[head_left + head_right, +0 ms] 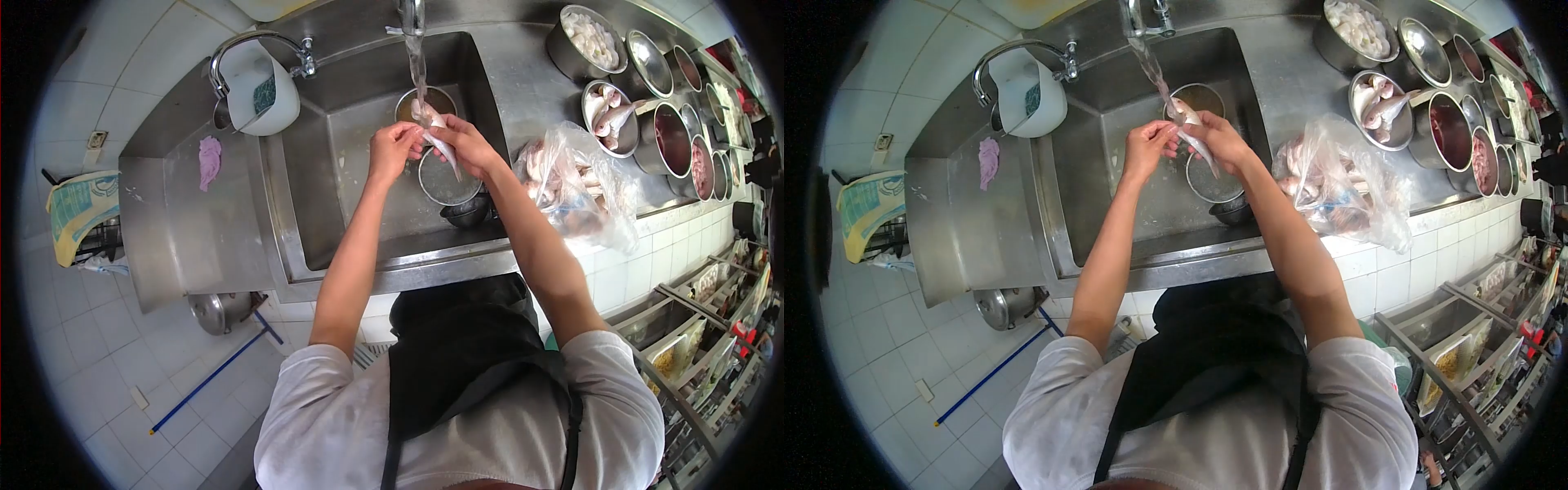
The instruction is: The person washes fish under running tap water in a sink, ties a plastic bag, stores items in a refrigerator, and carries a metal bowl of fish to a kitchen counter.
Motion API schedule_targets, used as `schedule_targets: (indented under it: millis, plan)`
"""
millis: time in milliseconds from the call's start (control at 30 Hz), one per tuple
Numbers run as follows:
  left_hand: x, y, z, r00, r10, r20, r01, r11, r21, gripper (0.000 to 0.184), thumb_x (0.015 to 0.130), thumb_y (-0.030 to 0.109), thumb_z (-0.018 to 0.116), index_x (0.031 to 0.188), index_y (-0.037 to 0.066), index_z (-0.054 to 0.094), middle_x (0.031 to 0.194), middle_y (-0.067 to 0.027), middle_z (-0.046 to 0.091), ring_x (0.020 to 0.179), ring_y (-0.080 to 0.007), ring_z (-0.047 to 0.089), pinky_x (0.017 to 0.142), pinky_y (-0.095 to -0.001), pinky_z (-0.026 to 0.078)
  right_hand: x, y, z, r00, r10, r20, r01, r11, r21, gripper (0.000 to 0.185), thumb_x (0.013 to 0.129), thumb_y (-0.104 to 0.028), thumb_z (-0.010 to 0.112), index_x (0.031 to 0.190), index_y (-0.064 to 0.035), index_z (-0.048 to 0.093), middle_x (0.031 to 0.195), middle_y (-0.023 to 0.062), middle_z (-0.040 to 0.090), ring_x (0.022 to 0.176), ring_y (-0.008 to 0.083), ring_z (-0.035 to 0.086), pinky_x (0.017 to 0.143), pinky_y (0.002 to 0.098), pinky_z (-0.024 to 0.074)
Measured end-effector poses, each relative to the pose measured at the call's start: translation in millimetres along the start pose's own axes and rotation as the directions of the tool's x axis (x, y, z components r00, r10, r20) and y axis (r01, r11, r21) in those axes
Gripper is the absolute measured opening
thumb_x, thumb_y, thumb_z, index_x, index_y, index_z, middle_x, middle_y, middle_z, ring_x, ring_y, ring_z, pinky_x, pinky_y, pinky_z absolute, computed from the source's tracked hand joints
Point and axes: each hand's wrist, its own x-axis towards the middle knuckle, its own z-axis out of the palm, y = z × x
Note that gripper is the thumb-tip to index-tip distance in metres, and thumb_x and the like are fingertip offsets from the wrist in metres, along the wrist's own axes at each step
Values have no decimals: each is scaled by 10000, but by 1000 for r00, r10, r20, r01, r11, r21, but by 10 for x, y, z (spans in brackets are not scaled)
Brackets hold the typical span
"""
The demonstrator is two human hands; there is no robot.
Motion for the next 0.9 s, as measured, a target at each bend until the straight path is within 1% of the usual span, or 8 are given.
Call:
schedule_targets:
  millis: [267, 367, 500, 600, 700, 800, 867, 900]
  plan:
    - [-23, -33, -49, 999, 34, -27, -31, 991, 132, 129, 869, 97, 588, 897, -12, 651, 700, -45, 624, 565, -68, 556, 505, -250, 498, -144, -52, 64, 999, -41, -14, 42, 996, 84, 243, 901, -118, 553, 1125, -49, 488, 941, 41, 588, 784, 128, 590, 695, 273, 485]
    - [-128, 13, 28, 998, 49, 29, -55, 953, 298, 108, 852, 78, 589, 876, -16, 636, 714, -108, 634, 585, -168, 605, 546, -319, 503, -129, 14, -9, 989, -116, -88, 126, 984, 123, 274, 869, -80, 578, 1127, -36, 494, 953, 56, 605, 798, 143, 602, 706, 284, 466]
    - [-128, -58, 115, 859, 490, 151, -476, 653, 589, 66, 832, 28, 565, 806, -28, 585, 773, -202, 614, 686, -365, 602, 609, -410, 455, -189, 36, -71, 977, -178, -120, 186, 981, 60, 276, 863, -75, 581, 1119, -32, 485, 938, 63, 606, 813, 150, 605, 726, 289, 462]
    - [4, -279, 155, 856, 485, 176, -469, 588, 659, 73, 840, 37, 566, 796, -20, 580, 815, -198, 630, 700, -357, 615, 606, -418, 452, -198, 6, -45, 967, -206, -151, 222, 970, 98, 265, 870, -76, 572, 1113, -17, 482, 934, 75, 603, 796, 149, 604, 709, 294, 482]
    - [90, -487, 132, 959, 247, 135, -274, 711, 648, 91, 855, 55, 558, 855, -24, 605, 819, -191, 639, 696, -298, 636, 630, -382, 471, -144, -130, 67, 967, -177, -181, 181, 983, 5, 246, 885, -92, 561, 1101, -3, 482, 929, 86, 595, 745, 147, 603, 653, 278, 499]
    - [115, -479, 117, 976, 74, 204, -187, 767, 614, 128, 851, 17, 497, 929, -16, 594, 921, -206, 638, 811, -341, 631, 685, -389, 499, -81, -191, 144, 973, -173, -154, 143, 971, -191, 258, 892, -119, 561, 1099, 16, 487, 873, 84, 596, 660, 129, 596, 557, 256, 488]
    - [98, -366, 124, 974, -138, 179, 104, 977, 188, 229, 914, 139, 490, 1071, -5, 574, 963, -136, 646, 829, -204, 617, 715, -313, 499, -132, -218, 167, 974, -157, -164, 124, 973, -193, 260, 898, -132, 557, 1099, 18, 489, 870, 82, 594, 661, 124, 594, 549, 255, 481]
    - [91, -309, 146, 948, -242, 206, 257, 965, -50, 291, 946, 200, 487, 1142, 0, 563, 984, -101, 649, 838, -135, 610, 729, -275, 500, -215, -245, 162, 970, -128, -205, 103, 986, -128, 246, 907, -137, 546, 1097, 11, 498, 906, 89, 590, 701, 122, 596, 562, 241, 471]
